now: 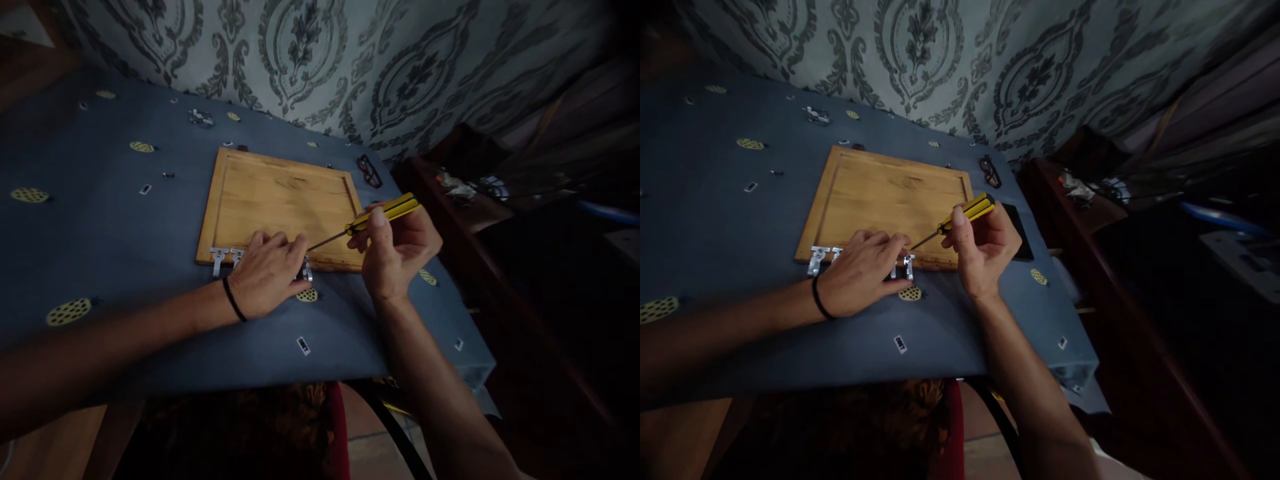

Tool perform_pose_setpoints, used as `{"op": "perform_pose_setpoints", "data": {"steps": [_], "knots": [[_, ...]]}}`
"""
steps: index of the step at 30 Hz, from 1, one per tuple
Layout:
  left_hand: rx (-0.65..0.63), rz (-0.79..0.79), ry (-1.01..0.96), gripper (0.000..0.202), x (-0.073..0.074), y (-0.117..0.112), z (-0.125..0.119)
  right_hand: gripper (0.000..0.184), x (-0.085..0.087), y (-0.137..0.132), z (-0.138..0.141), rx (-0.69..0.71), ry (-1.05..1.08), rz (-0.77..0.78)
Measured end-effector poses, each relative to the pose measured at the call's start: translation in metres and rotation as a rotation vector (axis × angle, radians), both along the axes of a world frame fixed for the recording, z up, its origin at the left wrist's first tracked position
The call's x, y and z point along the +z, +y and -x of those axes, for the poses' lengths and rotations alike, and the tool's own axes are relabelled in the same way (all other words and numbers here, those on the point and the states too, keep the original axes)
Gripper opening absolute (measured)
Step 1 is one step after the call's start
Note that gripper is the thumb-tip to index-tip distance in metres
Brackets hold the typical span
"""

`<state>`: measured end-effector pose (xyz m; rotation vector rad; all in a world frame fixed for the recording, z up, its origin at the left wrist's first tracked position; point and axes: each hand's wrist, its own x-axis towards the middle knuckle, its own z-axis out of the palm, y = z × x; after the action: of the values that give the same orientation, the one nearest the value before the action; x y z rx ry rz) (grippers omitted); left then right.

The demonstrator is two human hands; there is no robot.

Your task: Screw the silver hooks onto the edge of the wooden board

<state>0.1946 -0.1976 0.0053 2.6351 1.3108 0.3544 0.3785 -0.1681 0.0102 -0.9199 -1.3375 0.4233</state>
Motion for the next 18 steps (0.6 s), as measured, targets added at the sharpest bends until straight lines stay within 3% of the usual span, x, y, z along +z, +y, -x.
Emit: {"op": "perform_pose_setpoints", "data": {"steps": [18], "knots": [[-0.014,-0.026,-0.046,0.045,-0.0032,0.0004,0.0016,0.032,0.0043,-0.001,-0.0007,-0.003,0.014,0.023]]}}
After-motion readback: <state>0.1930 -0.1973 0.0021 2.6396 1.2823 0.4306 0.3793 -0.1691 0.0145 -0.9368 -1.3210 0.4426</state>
